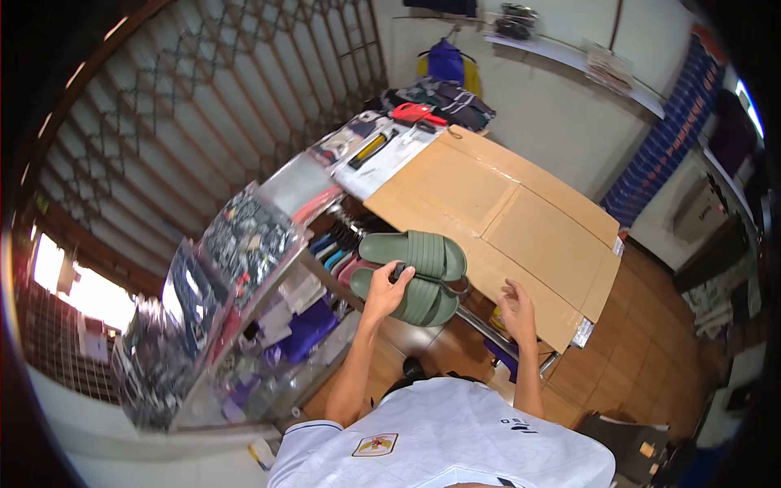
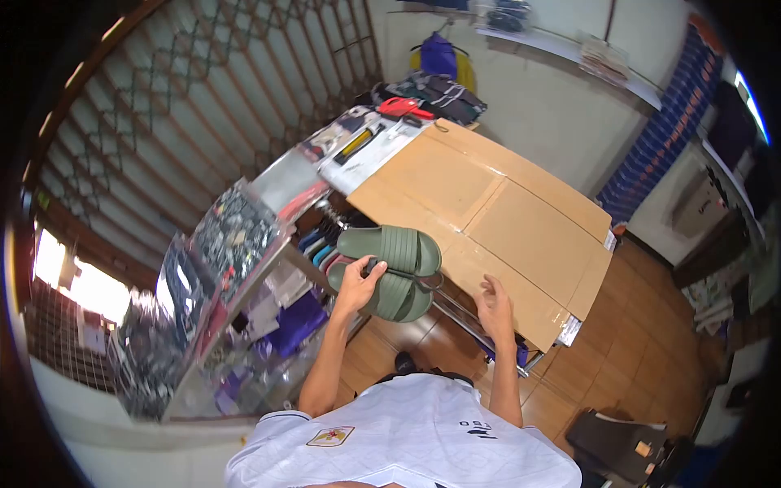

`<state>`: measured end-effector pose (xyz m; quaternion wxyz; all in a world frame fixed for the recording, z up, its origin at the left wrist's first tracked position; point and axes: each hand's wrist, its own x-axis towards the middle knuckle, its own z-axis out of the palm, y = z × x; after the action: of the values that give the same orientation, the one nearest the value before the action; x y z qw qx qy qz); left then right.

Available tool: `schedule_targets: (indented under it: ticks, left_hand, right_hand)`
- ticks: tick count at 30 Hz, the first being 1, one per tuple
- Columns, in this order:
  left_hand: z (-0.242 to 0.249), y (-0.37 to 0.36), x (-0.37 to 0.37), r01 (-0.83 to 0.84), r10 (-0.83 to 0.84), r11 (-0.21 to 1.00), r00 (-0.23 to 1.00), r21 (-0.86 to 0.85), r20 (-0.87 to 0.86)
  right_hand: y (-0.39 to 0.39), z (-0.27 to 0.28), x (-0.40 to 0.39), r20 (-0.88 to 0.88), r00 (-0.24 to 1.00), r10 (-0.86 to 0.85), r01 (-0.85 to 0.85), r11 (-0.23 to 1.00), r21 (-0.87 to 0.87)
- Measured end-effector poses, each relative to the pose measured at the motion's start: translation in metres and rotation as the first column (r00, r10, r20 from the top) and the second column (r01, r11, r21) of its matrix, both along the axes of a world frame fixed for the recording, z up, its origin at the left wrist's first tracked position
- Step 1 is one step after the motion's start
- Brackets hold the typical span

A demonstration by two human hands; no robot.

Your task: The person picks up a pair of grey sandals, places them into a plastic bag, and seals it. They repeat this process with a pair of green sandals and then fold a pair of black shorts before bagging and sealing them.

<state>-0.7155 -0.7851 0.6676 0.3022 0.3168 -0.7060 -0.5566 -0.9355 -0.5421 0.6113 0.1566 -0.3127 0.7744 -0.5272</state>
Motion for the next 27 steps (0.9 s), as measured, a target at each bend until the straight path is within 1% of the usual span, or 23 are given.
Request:
schedule_targets:
  ticks: [3,4,5,6,9,10,11,13,14,17,18,21,24,27]
  left_hand:
    - [0.014,-0.044,-0.049,0.049,-0.049,0.997,0.999,-0.055,-0.009]
    - [0.016,-0.06,-0.066,0.099,-0.1,0.985,0.995,-0.139,0.004]
    - [0.004,-0.082,-0.085,0.145,-0.138,0.975,0.989,-0.17,0.052]
    - [0.002,-0.097,-0.106,0.173,-0.164,0.973,0.984,-0.154,0.068]
    - [-0.001,-0.133,-0.165,0.232,-0.215,0.961,0.969,-0.153,0.119]
    - [-0.005,-0.145,-0.185,0.247,-0.227,0.956,0.965,-0.158,0.135]
    - [-0.01,-0.159,-0.205,0.244,-0.216,0.953,0.963,-0.181,0.158]
    - [-0.021,-0.185,-0.243,0.286,-0.247,0.941,0.946,-0.182,0.21]
    - [-0.028,-0.194,-0.261,0.283,-0.246,0.941,0.949,-0.187,0.198]
    - [-0.042,-0.218,-0.305,0.301,-0.254,0.93,0.94,-0.208,0.227]
    - [-0.046,-0.224,-0.317,0.321,-0.267,0.928,0.927,-0.187,0.263]
    - [-0.064,-0.226,-0.337,0.312,-0.255,0.932,0.927,-0.185,0.276]
    - [-0.075,-0.223,-0.342,0.306,-0.271,0.937,0.94,-0.166,0.205]
    - [-0.08,-0.227,-0.34,0.334,-0.295,0.931,0.927,-0.15,0.231]
  right_hand:
    - [-0.01,-0.01,-0.015,-0.25,0.951,-0.18,0.21,0.973,0.1]
    - [-0.008,-0.017,-0.017,-0.331,0.921,-0.205,0.273,0.946,0.175]
    - [-0.008,-0.025,-0.018,-0.41,0.886,-0.216,0.335,0.909,0.246]
    - [-0.012,-0.029,-0.02,-0.486,0.847,-0.217,0.396,0.866,0.304]
    - [-0.022,-0.031,-0.016,-0.49,0.835,-0.251,0.449,0.824,0.345]
    - [-0.024,-0.029,-0.015,-0.475,0.845,-0.245,0.439,0.826,0.354]
    - [-0.026,-0.028,-0.013,-0.472,0.841,-0.265,0.458,0.813,0.359]
    - [-0.033,-0.025,-0.013,-0.476,0.826,-0.301,0.497,0.788,0.364]
    - [-0.036,-0.027,-0.014,-0.473,0.829,-0.3,0.501,0.774,0.387]
    - [-0.045,-0.022,-0.016,-0.529,0.778,-0.338,0.574,0.724,0.382]
    - [-0.046,-0.02,-0.018,-0.522,0.782,-0.341,0.574,0.719,0.391]
    - [-0.05,-0.02,-0.026,-0.494,0.806,-0.325,0.554,0.709,0.437]
    - [-0.05,-0.018,-0.036,-0.484,0.825,-0.293,0.521,0.725,0.45]
    - [-0.049,-0.018,-0.041,-0.469,0.841,-0.271,0.496,0.733,0.466]
